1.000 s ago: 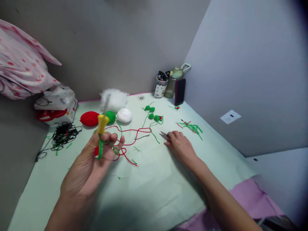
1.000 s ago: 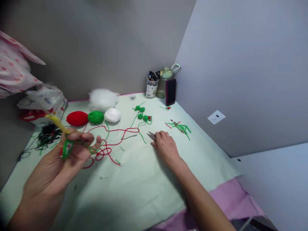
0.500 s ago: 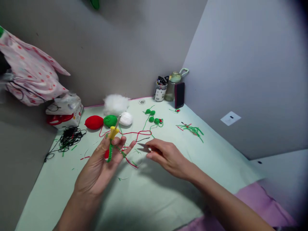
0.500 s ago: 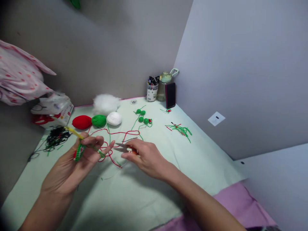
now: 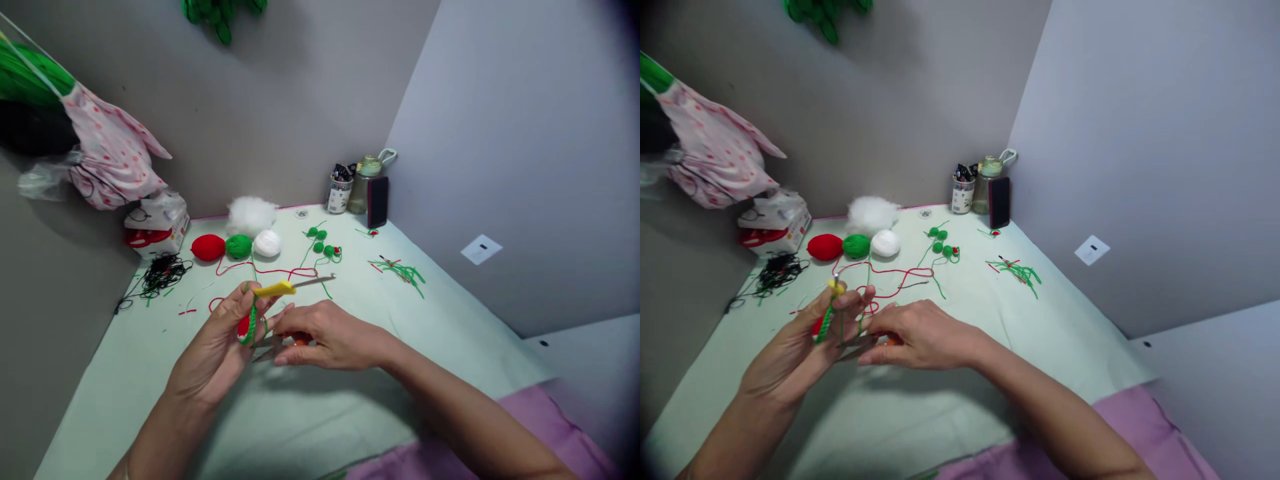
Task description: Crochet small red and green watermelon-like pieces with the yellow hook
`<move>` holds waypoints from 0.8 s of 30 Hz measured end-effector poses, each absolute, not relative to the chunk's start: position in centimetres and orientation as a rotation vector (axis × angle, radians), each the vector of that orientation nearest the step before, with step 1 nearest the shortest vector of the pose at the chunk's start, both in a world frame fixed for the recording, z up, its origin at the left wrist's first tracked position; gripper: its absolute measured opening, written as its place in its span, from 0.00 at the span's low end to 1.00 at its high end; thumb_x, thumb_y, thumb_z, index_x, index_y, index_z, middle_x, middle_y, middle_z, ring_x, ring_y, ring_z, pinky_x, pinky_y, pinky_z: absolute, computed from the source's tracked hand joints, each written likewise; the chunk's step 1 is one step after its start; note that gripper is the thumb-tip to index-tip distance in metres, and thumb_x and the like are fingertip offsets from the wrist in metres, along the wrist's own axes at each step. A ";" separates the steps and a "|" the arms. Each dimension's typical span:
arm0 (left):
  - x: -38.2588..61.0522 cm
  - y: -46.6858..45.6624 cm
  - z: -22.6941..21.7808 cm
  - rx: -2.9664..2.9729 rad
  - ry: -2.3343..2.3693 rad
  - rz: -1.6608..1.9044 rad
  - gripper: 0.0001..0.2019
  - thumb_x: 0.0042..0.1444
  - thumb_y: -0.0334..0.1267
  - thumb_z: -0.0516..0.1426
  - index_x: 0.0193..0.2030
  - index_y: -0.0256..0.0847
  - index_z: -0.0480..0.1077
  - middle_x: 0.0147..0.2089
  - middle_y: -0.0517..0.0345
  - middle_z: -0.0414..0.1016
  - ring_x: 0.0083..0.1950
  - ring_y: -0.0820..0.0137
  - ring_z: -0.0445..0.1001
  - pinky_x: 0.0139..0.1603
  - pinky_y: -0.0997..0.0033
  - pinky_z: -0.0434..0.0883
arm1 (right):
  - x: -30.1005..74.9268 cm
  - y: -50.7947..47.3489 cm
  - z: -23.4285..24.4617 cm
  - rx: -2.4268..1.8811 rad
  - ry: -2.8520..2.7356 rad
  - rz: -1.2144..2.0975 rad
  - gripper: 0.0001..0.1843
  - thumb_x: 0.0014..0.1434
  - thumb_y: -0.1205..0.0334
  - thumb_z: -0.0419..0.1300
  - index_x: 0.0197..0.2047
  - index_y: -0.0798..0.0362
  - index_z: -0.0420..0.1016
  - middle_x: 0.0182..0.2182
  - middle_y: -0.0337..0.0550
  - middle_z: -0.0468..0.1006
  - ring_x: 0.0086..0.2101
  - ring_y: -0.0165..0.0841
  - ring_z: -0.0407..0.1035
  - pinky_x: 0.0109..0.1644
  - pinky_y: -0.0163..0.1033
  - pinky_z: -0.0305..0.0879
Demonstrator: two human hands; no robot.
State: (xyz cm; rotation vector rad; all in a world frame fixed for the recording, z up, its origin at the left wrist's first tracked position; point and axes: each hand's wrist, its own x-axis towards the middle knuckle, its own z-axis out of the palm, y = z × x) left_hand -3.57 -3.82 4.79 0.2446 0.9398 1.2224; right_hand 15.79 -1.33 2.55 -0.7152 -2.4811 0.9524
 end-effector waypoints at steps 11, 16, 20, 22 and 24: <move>-1.7 -5.9 5.1 0.212 0.925 1.188 0.11 0.60 0.20 0.65 0.30 0.37 0.77 0.29 0.62 0.80 0.35 0.73 0.85 0.35 0.83 0.81 | 17.1 -3.0 2.4 -0.621 -2.480 0.956 0.16 0.69 0.46 0.63 0.41 0.51 0.81 0.31 0.37 0.78 0.29 0.29 0.67 0.35 0.34 0.63; -0.6 -6.7 4.4 0.239 0.884 1.141 0.09 0.61 0.20 0.64 0.32 0.35 0.80 0.33 0.57 0.85 0.32 0.74 0.84 0.36 0.80 0.82 | 17.7 -3.9 2.4 -0.638 -2.494 0.958 0.16 0.68 0.47 0.65 0.45 0.52 0.83 0.30 0.37 0.79 0.29 0.30 0.68 0.36 0.35 0.65; 0.0 -7.0 4.2 0.245 0.888 1.128 0.11 0.62 0.20 0.63 0.31 0.34 0.80 0.32 0.56 0.84 0.33 0.75 0.83 0.38 0.82 0.80 | 18.0 -4.3 1.9 -0.616 -2.469 0.994 0.15 0.68 0.49 0.66 0.42 0.52 0.83 0.28 0.36 0.78 0.27 0.28 0.65 0.34 0.34 0.62; 0.0 -6.9 4.1 0.266 0.866 1.137 0.10 0.60 0.20 0.65 0.30 0.35 0.79 0.31 0.57 0.83 0.34 0.75 0.83 0.42 0.80 0.80 | 18.0 -4.4 1.5 -0.601 -2.477 0.991 0.14 0.69 0.50 0.65 0.39 0.52 0.83 0.28 0.35 0.78 0.27 0.28 0.66 0.34 0.33 0.62; -0.2 -6.5 3.8 0.289 0.841 1.163 0.09 0.58 0.22 0.68 0.30 0.36 0.79 0.32 0.57 0.82 0.37 0.72 0.83 0.48 0.75 0.81 | 18.2 -4.4 1.1 -0.590 -2.539 0.990 0.15 0.70 0.51 0.64 0.37 0.51 0.83 0.27 0.36 0.80 0.27 0.28 0.69 0.34 0.33 0.62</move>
